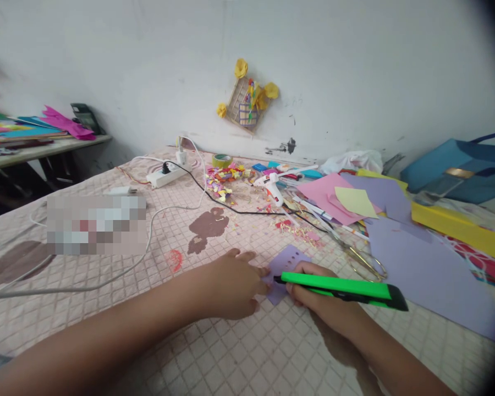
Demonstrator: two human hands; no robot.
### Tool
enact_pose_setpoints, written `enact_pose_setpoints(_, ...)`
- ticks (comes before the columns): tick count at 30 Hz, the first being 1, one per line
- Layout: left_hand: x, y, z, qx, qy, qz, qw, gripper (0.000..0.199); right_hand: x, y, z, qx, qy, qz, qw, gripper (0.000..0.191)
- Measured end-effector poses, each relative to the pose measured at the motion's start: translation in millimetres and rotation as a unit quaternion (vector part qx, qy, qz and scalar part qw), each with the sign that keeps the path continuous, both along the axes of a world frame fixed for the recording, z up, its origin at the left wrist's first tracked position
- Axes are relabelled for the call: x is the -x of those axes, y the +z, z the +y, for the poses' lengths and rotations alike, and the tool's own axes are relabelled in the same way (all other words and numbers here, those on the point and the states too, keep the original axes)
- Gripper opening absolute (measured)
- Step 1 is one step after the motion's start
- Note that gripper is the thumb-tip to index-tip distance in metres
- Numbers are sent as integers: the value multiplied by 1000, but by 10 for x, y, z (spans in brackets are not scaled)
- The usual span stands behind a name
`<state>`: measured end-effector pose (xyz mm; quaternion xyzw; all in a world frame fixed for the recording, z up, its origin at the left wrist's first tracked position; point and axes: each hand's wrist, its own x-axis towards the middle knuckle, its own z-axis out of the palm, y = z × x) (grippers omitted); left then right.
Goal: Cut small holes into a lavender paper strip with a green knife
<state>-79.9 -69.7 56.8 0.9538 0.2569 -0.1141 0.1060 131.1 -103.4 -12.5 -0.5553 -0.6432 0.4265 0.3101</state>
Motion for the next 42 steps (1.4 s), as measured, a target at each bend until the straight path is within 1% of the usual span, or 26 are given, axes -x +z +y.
enact_pose_setpoints(4, 9, -49, -34, -20, 6, -25, 999, 29, 46, 44, -32, 0, -24, -6, 1000, 17)
enact_pose_setpoints(8, -54, -198, -168, -80, 15, -50, 995, 33, 120, 112, -69, -8, -44, 12, 999, 20)
enact_pose_setpoints(11, -138, -321, -279, -116, 12, -32, 993, 35, 127, 134, -69, -11, -33, -2, 999, 20)
enact_pose_setpoints(14, -195, -383, -335, -123, 8, -12, 992, 42, 97, 133, -49, -21, -16, -24, 999, 20)
enact_pose_setpoints(16, -212, -378, -342, -115, 9, -1, 993, 41, 79, 126, -38, -28, -13, -27, 999, 20)
enact_pose_setpoints(19, -230, -330, -336, -94, 25, 8, 995, 41, 67, 118, -37, -23, -12, -29, 999, 19)
enact_pose_setpoints(23, -258, -292, -344, -80, 43, 14, 996, 49, 84, 115, -55, -14, -20, -35, 999, 20)
enact_pose_setpoints(27, -302, -349, -392, -101, 57, 10, 993, 68, 124, 124, -88, -3, -53, -60, 997, 24)
enact_pose_setpoints(29, -336, -386, -425, -107, 69, -1, 992, 77, 138, 128, -105, -3, -59, -70, 996, 25)
enact_pose_setpoints(33, -397, -413, -468, -85, 101, -13, 991, 83, 137, 119, -111, -7, -60, -64, 996, 22)
enact_pose_setpoints(36, -376, -381, -442, -88, 102, -33, 990, 82, 118, 108, -94, -6, -55, -63, 997, 23)
enact_pose_setpoints(38, -318, -343, -378, -97, 86, -62, 990, 74, 107, 110, -84, -2, -50, -67, 996, 24)
enact_pose_setpoints(40, -239, -302, -282, -100, 59, -83, 990, 60, 105, 119, -80, 9, -50, -60, 997, 23)
enact_pose_setpoints(42, -161, -269, -179, -110, 1, -108, 988, 50, 110, 128, -81, 20, -46, -46, 998, 22)
